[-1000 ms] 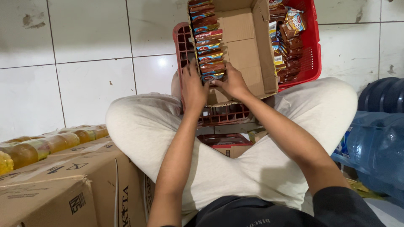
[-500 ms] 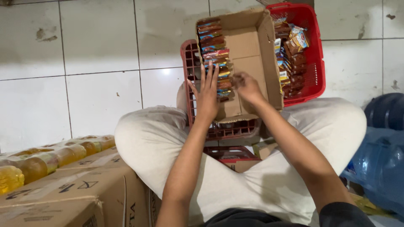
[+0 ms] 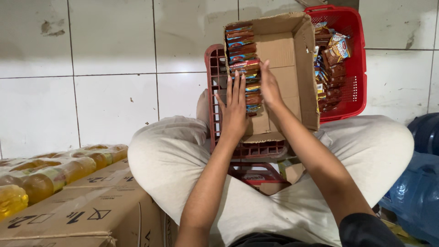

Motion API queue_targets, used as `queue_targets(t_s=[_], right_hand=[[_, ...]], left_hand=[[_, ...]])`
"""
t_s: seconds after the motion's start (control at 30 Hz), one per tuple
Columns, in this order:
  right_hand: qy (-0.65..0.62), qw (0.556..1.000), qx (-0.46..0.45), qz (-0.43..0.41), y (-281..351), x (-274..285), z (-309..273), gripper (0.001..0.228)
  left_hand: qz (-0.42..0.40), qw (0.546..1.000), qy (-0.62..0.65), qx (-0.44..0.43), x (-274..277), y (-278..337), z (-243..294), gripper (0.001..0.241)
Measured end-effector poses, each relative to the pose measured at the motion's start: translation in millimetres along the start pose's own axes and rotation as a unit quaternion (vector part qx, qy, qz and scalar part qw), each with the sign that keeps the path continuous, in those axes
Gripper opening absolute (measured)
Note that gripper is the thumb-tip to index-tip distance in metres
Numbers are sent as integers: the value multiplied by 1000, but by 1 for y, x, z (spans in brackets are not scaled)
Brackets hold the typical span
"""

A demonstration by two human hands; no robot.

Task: The person takes snack packets from a red basket and places them into a cardboard box, organizing them into neat rows.

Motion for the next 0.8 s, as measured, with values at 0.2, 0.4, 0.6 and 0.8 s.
queue_targets(t_s=[0.2, 0.4, 0.6, 0.8], right_hand=[[-59, 997, -7, -43, -12, 1, -17, 93], [-15, 999, 23, -23, -41, 7, -5, 94], [-2, 1000, 21, -11, -54, -5, -23, 93], [26, 999, -10, -39, -66, -8, -28, 95]], left_hand=[[-14, 999, -26, 16, 1, -1, 3, 117], [6, 1000, -9, 7, -5, 0, 2, 114], [25, 998, -59, 3, -12, -3, -3, 108], [9, 999, -49, 10, -10, -2, -1, 105]])
Point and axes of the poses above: each hand's wrist, its own y-axis away from the middle knuckle, its own x-axis out of the back of the hand, z = x × y, the point moved 1 cm from there along -y, towards the middle knuckle, and after that the axes turned 8 degrees about x, right-handed, at the moved point
